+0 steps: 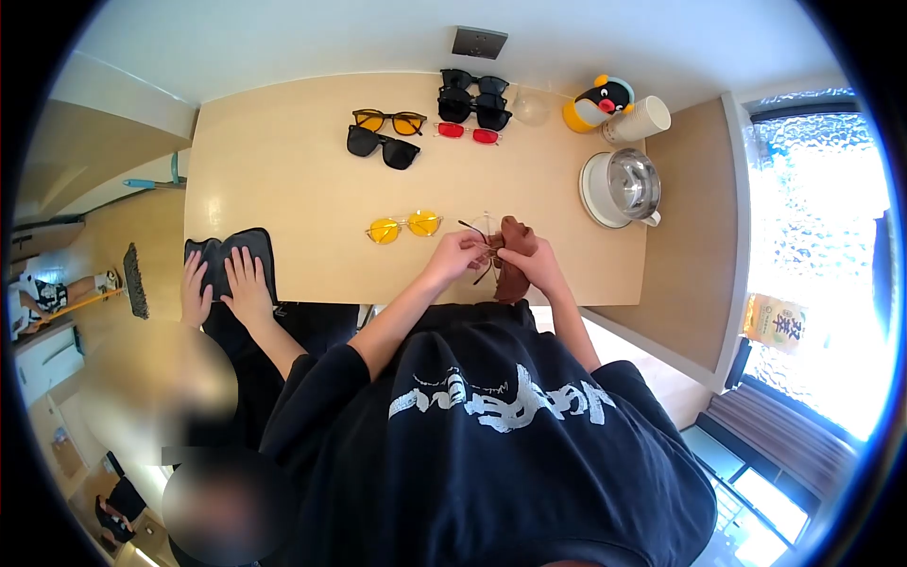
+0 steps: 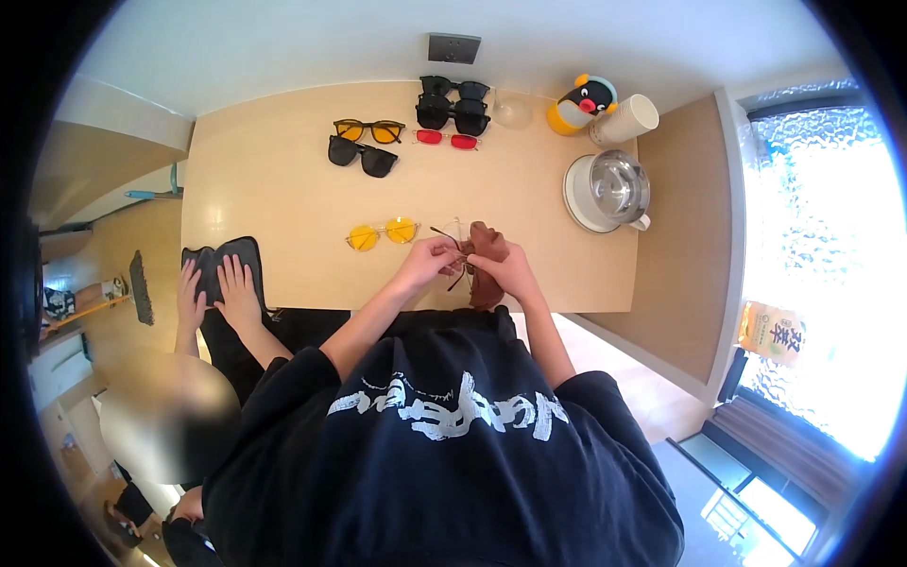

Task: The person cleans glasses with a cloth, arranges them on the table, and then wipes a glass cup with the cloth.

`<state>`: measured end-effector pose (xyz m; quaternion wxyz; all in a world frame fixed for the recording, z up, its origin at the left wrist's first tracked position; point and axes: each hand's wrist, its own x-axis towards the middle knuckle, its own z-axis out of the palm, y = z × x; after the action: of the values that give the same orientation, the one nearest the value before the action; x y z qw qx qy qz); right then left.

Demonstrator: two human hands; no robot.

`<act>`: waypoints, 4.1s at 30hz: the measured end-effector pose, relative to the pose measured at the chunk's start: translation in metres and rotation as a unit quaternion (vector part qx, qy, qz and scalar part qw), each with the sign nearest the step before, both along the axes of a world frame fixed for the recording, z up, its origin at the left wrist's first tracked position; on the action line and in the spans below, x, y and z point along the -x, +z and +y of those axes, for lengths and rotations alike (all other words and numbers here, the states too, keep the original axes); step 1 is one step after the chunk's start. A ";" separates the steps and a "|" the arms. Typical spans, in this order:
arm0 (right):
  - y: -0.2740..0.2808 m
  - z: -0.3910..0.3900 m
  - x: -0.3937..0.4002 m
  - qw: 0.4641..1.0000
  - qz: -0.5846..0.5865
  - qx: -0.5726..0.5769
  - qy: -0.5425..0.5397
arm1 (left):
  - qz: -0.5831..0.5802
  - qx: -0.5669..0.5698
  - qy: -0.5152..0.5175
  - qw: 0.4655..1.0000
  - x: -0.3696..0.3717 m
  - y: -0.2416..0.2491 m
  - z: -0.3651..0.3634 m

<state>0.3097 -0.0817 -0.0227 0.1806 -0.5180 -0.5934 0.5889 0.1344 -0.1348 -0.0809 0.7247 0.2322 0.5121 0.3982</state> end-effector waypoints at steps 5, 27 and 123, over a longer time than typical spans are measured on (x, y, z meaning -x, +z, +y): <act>0.008 0.011 -0.012 0.990 0.094 0.037 -0.096 | -0.074 -0.028 0.131 0.988 0.007 -0.010 0.027; -0.058 0.077 0.016 0.983 0.058 0.020 -0.172 | -0.100 0.053 0.173 0.978 0.017 -0.030 0.066; -0.048 0.059 -0.114 0.817 0.358 0.256 -0.371 | -0.146 -0.088 0.076 0.982 -0.084 0.076 0.033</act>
<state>0.4240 -0.0232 -0.0704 0.4467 -0.4789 -0.0774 0.7517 0.2187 -0.1021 -0.0047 0.7363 0.1948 0.3799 0.5249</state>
